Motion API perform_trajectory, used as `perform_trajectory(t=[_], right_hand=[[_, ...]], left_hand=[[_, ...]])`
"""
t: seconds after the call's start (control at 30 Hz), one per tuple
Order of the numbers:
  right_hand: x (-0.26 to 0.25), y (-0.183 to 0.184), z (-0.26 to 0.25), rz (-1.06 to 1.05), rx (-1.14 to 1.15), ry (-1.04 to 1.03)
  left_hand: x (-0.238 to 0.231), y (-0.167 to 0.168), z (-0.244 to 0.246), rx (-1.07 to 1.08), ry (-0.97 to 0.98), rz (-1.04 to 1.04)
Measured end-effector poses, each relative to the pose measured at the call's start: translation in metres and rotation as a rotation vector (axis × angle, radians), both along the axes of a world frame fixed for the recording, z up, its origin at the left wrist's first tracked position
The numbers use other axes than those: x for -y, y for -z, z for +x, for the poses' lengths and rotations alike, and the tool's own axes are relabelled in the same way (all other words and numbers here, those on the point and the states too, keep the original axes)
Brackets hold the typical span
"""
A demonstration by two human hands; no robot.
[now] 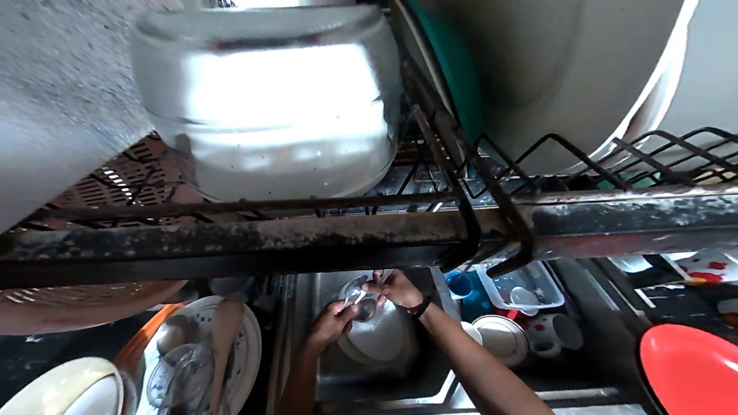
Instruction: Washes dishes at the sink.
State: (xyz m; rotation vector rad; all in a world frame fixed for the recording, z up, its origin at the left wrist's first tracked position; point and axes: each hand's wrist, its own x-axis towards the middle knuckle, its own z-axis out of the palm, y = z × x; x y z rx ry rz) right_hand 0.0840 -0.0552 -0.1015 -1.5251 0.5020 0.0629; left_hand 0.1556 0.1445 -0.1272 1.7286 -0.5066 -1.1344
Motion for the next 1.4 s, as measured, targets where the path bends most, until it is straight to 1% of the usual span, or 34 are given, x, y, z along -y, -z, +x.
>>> perform_trajectory(t=[0.07,0.17,0.27,0.33,0.43,0.63,0.77,0.83,1.03,1.13,1.23,1.3,1.4], right_hand=[[0.0,0.004,0.001,-0.037,0.066,-0.018],[0.001,0.0,0.002,-0.046,0.035,-0.052],[-0.001,0.0,0.003,-0.03,0.037,0.011],[-0.004,0.007,0.004,-0.07,0.079,0.056],[-0.003,0.013,0.003,-0.13,0.164,0.053],[-0.008,-0.002,0.001,-0.11,0.17,0.087],[-0.009,0.001,0.001,-0.239,0.184,0.106],[-0.008,0.003,0.0,-0.264,0.195,0.106],[-0.008,-0.003,-0.003,-0.154,0.171,0.122],[-0.005,0.003,-0.004,-0.186,0.155,0.123],[-0.006,0.014,-0.003,-0.207,0.16,0.177],[-0.006,0.013,-0.003,-0.172,0.164,0.185],[-0.004,0.006,-0.005,-0.091,0.116,0.141]], left_hand=[[0.001,0.001,0.0,0.015,-0.001,-0.01],[0.001,0.004,0.001,0.028,0.006,-0.02],[0.002,0.002,-0.001,0.047,-0.012,-0.017],[0.003,0.0,-0.002,0.054,-0.026,-0.007],[0.004,0.002,-0.001,0.045,-0.028,-0.009],[0.004,-0.004,0.0,0.018,-0.008,-0.046],[0.006,-0.006,-0.002,0.014,-0.025,-0.066],[0.007,-0.005,-0.003,0.007,-0.042,-0.068],[0.011,0.0,-0.01,-0.034,-0.048,-0.091],[0.011,0.003,-0.011,-0.038,-0.059,-0.087],[0.014,0.005,-0.011,-0.013,-0.077,-0.066],[0.015,0.004,-0.012,-0.012,-0.091,-0.072],[0.015,0.003,-0.014,-0.032,-0.098,-0.086]])
